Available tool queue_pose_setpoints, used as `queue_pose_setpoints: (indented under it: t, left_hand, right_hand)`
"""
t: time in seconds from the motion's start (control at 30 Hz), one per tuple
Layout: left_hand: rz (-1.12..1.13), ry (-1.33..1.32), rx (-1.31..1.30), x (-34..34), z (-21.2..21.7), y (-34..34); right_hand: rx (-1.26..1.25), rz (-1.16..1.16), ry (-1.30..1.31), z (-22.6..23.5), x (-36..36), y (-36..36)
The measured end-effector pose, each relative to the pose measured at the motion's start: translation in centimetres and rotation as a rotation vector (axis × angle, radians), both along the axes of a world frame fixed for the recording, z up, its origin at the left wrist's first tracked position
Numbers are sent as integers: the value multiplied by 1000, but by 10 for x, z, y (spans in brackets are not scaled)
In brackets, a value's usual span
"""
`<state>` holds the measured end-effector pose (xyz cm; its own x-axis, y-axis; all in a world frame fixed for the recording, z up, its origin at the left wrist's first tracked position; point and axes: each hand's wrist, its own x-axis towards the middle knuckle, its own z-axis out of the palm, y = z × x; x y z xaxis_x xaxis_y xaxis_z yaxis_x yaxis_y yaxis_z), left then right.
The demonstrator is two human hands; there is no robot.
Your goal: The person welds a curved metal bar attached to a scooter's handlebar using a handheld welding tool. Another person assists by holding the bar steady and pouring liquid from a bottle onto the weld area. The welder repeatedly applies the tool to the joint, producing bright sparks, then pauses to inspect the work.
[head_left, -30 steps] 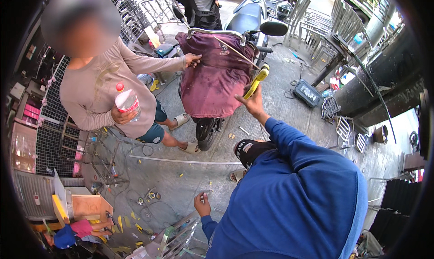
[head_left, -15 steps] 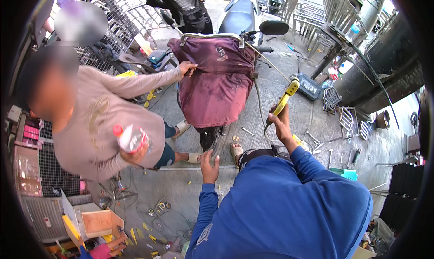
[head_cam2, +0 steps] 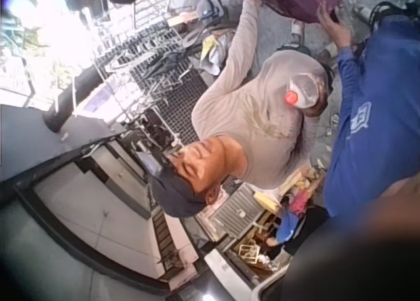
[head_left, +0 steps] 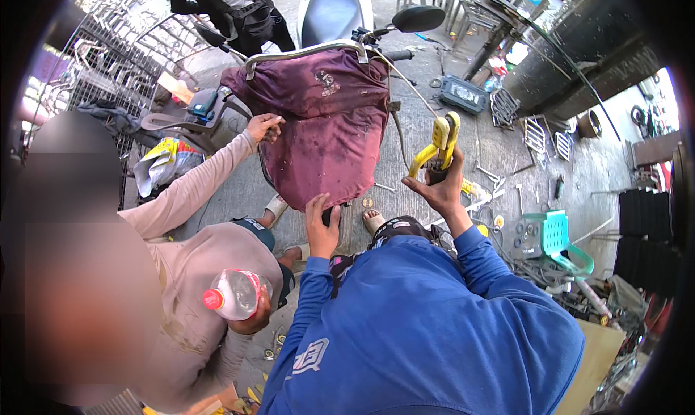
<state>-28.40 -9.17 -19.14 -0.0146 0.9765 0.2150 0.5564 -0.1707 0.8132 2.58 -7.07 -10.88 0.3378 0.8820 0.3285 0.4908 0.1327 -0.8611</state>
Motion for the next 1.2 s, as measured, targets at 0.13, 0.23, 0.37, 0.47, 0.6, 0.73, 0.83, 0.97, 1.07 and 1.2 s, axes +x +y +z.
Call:
queue_pose_setpoints:
  t: [0.13, 0.23, 0.37, 0.47, 0.6, 0.73, 0.83, 0.97, 1.07, 1.2]
  left_hand:
    - [-110, -50, 6, -29, 1, 3]
    - [-139, -67, -11, -55, -14, -10]
    - [-167, -32, -50, -102, -38, -26]
    - [-184, -35, -66, -126, -55, -28]
    - [-245, -23, -75, -147, -64, -16]
    - [-267, -37, -25, -150, -57, -1]
    - [-279, -57, -71, -144, -49, 3]
    - [-302, -132, -98, -136, -45, 0]
    - [-324, -119, -124, -136, -44, -6]
    - [-328, -136, -78, -145, -48, -18]
  right_hand:
    - [14, -96, 133, 15, -46, -23]
    - [-42, -148, 321, 33, -83, -54]
    - [-111, -168, 527, 42, -125, -84]
    - [-44, -235, 668, 33, -143, -98]
    - [-25, -348, 629, 12, -135, -105]
    - [60, -443, 449, -8, -115, -102]
    - [39, -513, 449, -24, -110, -107]
    - [-10, -559, 494, -44, -112, -116]
    - [3, -593, 428, -57, -116, -125]
    - [-75, -658, 466, -71, -126, -147]
